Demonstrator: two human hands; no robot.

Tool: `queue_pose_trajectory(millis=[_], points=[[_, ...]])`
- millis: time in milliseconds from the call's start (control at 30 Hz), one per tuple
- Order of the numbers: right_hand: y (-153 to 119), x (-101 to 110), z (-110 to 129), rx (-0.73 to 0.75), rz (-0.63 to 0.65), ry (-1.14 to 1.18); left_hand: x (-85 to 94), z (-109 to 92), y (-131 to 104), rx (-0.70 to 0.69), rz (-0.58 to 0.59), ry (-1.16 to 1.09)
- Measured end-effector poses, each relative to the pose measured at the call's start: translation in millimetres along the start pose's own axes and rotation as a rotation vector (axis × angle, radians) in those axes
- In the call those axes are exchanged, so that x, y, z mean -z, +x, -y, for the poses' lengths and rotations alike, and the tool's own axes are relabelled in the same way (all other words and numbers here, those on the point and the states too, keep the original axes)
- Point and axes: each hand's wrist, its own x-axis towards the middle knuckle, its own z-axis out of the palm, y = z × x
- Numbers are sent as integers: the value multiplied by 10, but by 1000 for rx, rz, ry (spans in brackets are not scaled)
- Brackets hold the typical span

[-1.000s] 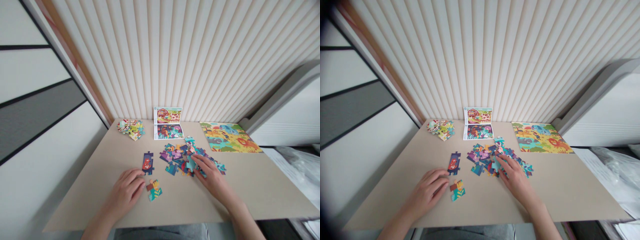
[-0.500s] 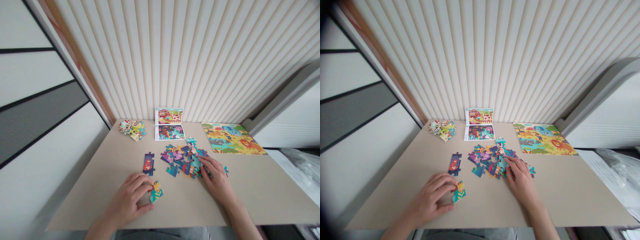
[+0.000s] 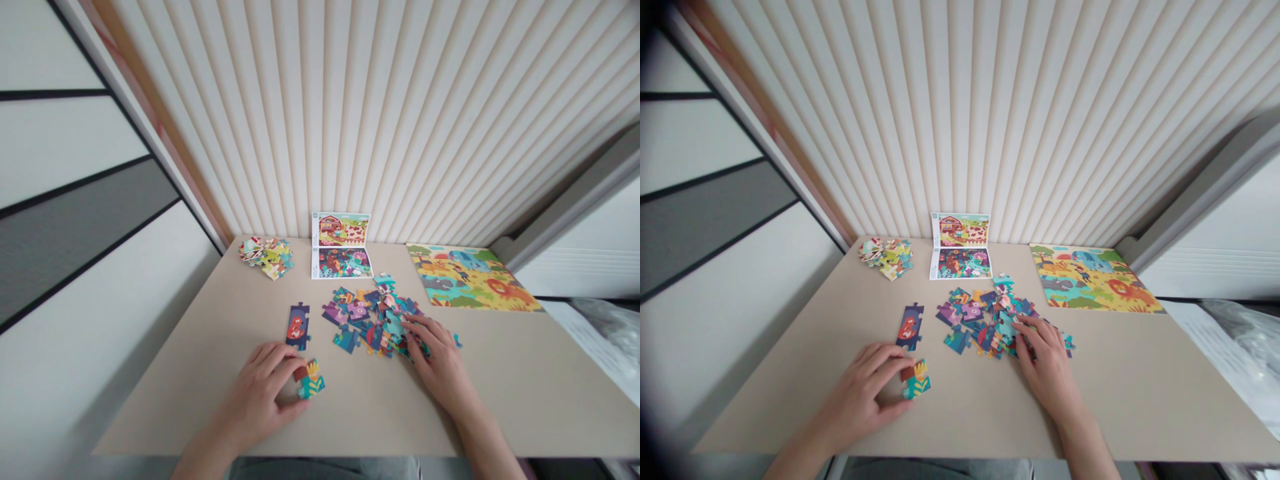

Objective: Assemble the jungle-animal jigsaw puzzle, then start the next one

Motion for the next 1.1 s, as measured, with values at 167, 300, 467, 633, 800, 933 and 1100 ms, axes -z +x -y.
queue_pose_trajectory(millis=[167, 300, 467, 633, 800, 933, 1100], points=[[0, 18, 30, -31, 13, -84, -12, 22, -6, -44, 21, 16], [7, 33, 76, -23, 54, -147, -21, 37, -2, -95, 28, 9], [9, 34, 111, -6, 106, -204, -42, 53, -4, -123, 18, 3], [-3, 28, 89, -3, 99, -195, -48, 56, -7, -136, 9, 2], [4, 28, 81, -2, 81, -188, -45, 54, -21, -150, -8, -1], [10, 29, 85, 11, 70, -166, -46, 59, -24, -148, -32, -2], [23, 28, 93, 25, 68, -133, -48, 57, -16, -150, -31, 3]])
